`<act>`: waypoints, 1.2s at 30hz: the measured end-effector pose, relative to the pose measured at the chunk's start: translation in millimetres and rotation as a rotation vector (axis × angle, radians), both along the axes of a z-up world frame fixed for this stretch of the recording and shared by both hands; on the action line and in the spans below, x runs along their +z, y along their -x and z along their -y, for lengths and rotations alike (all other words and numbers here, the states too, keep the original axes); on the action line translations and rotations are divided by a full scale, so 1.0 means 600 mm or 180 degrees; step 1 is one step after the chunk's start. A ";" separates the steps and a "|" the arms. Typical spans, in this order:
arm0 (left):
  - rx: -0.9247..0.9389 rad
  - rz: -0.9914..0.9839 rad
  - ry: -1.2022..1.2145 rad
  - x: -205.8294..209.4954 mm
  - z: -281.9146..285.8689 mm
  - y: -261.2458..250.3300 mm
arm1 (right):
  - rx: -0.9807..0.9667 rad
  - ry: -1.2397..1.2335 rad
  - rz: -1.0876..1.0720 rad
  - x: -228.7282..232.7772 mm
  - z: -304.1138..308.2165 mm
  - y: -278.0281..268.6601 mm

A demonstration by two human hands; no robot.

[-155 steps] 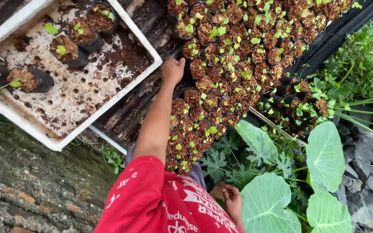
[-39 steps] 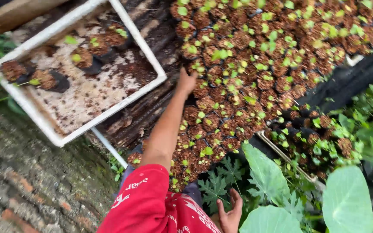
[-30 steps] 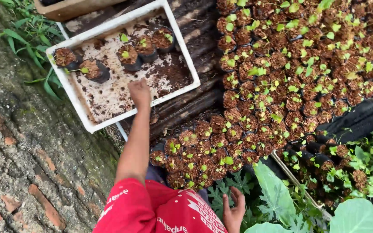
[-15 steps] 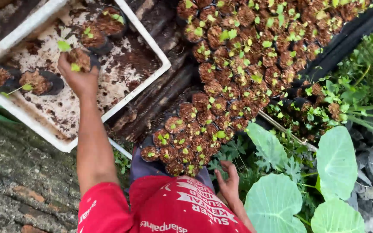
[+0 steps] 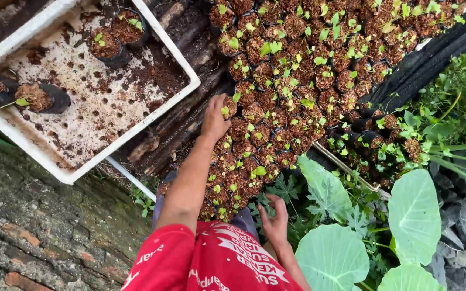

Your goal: Moving small plant seedlings in polybags from a nursery bed into a plastic tray.

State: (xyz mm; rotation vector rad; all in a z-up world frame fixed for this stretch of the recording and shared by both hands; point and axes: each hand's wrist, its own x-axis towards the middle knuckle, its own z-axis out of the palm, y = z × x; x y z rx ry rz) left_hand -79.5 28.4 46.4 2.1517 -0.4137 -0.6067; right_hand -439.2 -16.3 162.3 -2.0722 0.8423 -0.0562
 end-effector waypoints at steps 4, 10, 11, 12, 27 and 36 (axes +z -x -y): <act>-0.0063 -0.1211 0.0070 0.037 -0.006 -0.007 | -0.0208 -0.0010 -0.0123 -0.010 0.010 0.071; 0.0671 -0.1237 0.0048 0.008 0.005 -0.008 | -0.0228 -0.0152 -0.0431 -0.052 0.041 0.087; 0.0961 -0.1182 0.0086 -0.004 0.006 0.004 | -0.0207 -0.0159 -0.0378 -0.052 0.045 0.095; 0.0998 -0.1210 0.0082 -0.010 0.006 0.018 | -0.0172 -0.0162 -0.0408 -0.044 0.042 0.107; 0.0787 -0.1501 -0.0252 0.071 -0.034 -0.027 | -0.0258 -0.0365 -0.0591 -0.024 0.040 0.086; 0.2158 -0.0060 -0.0673 0.015 -0.268 -0.331 | -0.0874 -0.0286 -0.0888 -0.043 -0.009 0.175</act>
